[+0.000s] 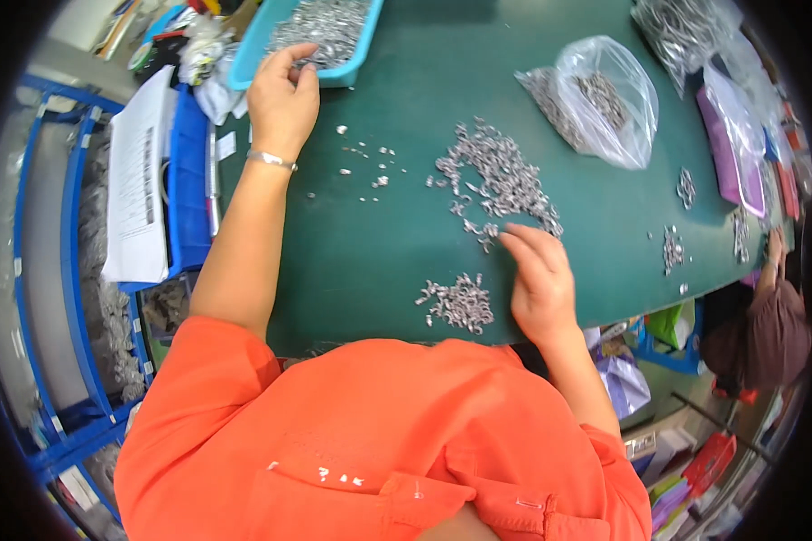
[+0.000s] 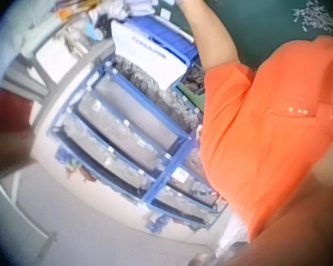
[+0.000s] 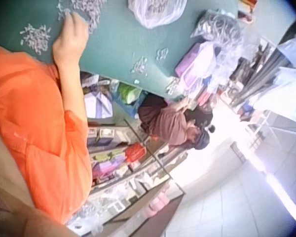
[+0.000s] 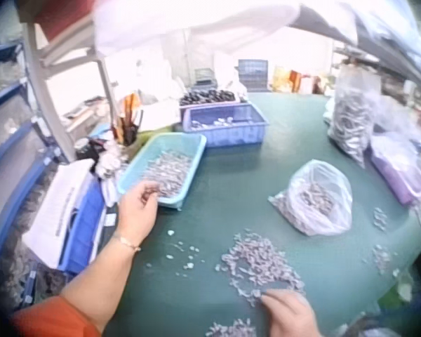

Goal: The person sits at a green workbench and manually assembles small silver metal components. They pick up individual pieces from a pile on the table, connect them by hand, and place the finished units into a clear plastic bag.

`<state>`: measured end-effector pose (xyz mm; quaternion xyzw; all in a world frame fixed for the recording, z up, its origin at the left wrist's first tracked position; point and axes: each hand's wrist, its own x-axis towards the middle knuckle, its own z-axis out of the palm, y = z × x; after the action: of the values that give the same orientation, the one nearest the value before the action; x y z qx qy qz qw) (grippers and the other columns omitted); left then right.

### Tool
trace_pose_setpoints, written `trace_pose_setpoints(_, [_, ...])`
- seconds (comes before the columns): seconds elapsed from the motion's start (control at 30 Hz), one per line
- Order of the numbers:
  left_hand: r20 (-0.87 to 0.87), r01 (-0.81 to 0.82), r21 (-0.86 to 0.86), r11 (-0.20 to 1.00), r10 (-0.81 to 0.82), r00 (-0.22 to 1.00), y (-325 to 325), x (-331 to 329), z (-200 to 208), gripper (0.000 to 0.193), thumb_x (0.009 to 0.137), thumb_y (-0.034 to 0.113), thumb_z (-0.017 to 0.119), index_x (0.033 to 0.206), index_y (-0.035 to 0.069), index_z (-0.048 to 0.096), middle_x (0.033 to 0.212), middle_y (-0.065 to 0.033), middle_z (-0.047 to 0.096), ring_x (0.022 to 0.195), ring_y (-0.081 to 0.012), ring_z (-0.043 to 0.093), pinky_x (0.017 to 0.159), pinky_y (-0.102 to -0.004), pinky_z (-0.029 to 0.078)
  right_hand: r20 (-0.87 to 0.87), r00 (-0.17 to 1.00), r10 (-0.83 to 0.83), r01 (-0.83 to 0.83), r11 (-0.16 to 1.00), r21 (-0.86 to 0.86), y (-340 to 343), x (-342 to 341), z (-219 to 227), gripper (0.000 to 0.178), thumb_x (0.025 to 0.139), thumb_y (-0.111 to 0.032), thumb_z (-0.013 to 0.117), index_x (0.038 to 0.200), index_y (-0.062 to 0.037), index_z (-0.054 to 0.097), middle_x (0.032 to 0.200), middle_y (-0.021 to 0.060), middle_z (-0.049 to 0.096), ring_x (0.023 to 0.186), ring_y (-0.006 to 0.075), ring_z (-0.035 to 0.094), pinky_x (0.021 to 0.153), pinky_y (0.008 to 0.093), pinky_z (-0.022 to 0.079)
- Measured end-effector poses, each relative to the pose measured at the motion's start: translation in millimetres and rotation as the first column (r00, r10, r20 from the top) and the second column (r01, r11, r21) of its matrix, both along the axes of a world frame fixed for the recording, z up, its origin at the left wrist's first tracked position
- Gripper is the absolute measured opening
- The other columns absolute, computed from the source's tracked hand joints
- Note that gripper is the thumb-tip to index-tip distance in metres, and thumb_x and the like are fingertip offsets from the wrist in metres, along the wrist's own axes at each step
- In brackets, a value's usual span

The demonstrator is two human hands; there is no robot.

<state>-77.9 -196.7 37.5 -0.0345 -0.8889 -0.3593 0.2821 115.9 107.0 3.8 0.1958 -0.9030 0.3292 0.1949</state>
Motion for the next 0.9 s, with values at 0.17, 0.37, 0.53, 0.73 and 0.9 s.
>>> trace_pose_setpoints(0.17, [0.089, 0.487, 0.078, 0.870, -0.493, 0.865, 57, 71, -9, 0.012, 0.088, 0.002, 0.068, 0.099, 0.004, 0.072, 0.088, 0.0001, 0.066, 0.069, -0.0056, 0.055, 0.062, -0.0206, 0.046, 0.062, 0.998, 0.024, -0.025, 0.999, 0.023, 8, 1, -7, 0.028, 0.074, 0.007, 0.056, 0.099, -0.0010, 0.066, 0.102, 0.0150, 0.064, 0.094, 0.0342, 0.061, 0.085, 0.0431, 0.049])
trace_pose_setpoints(0.37, [0.202, 0.753, 0.125, 0.646, -0.759, 0.618, 84, 117, -26, 0.012, 0.079, -0.002, 0.074, 0.090, 0.002, 0.070, 0.084, -0.0046, 0.064, 0.064, -0.0150, 0.057, 0.057, -0.0267, 0.046, 0.060, 0.987, -0.147, 0.151, 0.986, -0.066, 15, 12, -6, 0.019, 0.076, 0.004, 0.069, 0.093, -0.0052, 0.067, 0.091, 0.0097, 0.064, 0.082, 0.0286, 0.061, 0.075, 0.0388, 0.046])
trace_pose_setpoints(0.53, [0.237, 0.770, 0.037, 0.637, -0.754, 0.612, 100, 130, -46, 0.017, 0.079, 0.003, 0.075, 0.095, 0.002, 0.068, 0.083, -0.0086, 0.060, 0.074, -0.0260, 0.060, 0.066, -0.0333, 0.050, 0.026, 0.989, -0.144, 0.140, 0.984, 0.111, -6, 3, -10, 0.016, 0.076, -0.007, 0.075, 0.090, -0.0103, 0.068, 0.088, 0.0014, 0.062, 0.085, 0.0227, 0.058, 0.079, 0.0371, 0.039])
trace_pose_setpoints(0.73, [0.294, 0.724, 0.063, 0.687, -0.706, 0.644, 103, 139, -40, 0.016, 0.081, 0.005, 0.074, 0.096, 0.006, 0.068, 0.084, -0.0083, 0.060, 0.075, -0.0261, 0.060, 0.066, -0.0335, 0.050, 0.013, 0.995, -0.102, 0.101, 0.992, 0.074, -1, 6, -15, 0.016, 0.075, -0.010, 0.076, 0.089, -0.0109, 0.068, 0.088, 0.0008, 0.061, 0.086, 0.0212, 0.057, 0.082, 0.0369, 0.036])
trace_pose_setpoints(0.9, [0.268, 0.728, 0.048, 0.684, -0.711, 0.650, 103, 140, -45, 0.012, 0.081, 0.004, 0.074, 0.091, 0.005, 0.068, 0.086, -0.0074, 0.062, 0.075, -0.0250, 0.062, 0.065, -0.0329, 0.051, -0.009, 0.995, -0.103, 0.103, 0.987, 0.120, -6, 2, -13, 0.016, 0.075, -0.010, 0.076, 0.089, -0.0110, 0.068, 0.089, 0.0008, 0.062, 0.086, 0.0213, 0.057, 0.082, 0.0378, 0.036])
